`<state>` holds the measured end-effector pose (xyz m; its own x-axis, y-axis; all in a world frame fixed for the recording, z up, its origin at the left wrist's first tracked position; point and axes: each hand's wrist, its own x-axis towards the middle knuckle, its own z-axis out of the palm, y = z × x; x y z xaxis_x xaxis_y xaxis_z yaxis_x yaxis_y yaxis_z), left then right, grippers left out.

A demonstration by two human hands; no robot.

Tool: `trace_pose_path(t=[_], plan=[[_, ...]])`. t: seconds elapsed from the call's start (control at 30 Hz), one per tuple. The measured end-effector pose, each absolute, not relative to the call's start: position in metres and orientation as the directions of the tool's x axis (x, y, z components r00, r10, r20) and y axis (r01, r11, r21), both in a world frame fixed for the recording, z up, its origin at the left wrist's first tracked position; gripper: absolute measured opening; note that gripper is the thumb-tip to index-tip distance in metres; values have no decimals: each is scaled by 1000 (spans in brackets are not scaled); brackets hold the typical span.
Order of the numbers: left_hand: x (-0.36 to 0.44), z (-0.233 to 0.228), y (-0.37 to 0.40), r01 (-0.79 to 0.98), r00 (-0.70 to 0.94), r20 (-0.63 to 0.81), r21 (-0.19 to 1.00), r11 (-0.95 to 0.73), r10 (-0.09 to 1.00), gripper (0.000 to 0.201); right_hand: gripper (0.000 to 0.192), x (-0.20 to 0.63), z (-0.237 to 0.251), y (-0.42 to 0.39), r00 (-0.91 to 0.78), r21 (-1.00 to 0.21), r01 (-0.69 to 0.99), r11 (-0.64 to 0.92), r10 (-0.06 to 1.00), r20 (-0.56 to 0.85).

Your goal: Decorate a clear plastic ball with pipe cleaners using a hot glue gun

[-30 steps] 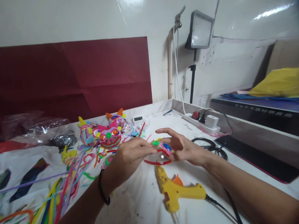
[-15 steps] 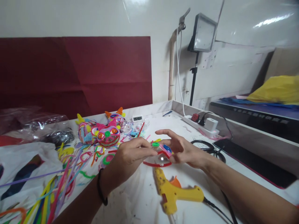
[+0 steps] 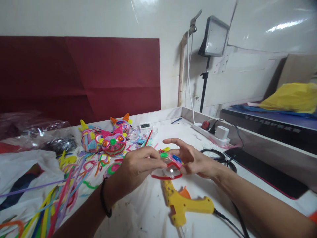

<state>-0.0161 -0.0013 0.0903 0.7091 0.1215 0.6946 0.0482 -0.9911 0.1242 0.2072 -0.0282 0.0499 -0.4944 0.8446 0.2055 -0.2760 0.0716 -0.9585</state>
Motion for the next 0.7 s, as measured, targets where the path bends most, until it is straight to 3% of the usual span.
trace_pose_path(t=[0.7], plan=[[-23,97,-7,77,806,576,124,-989,135,38,78,212,43,-23,-559,-944,-326,47,796,233]])
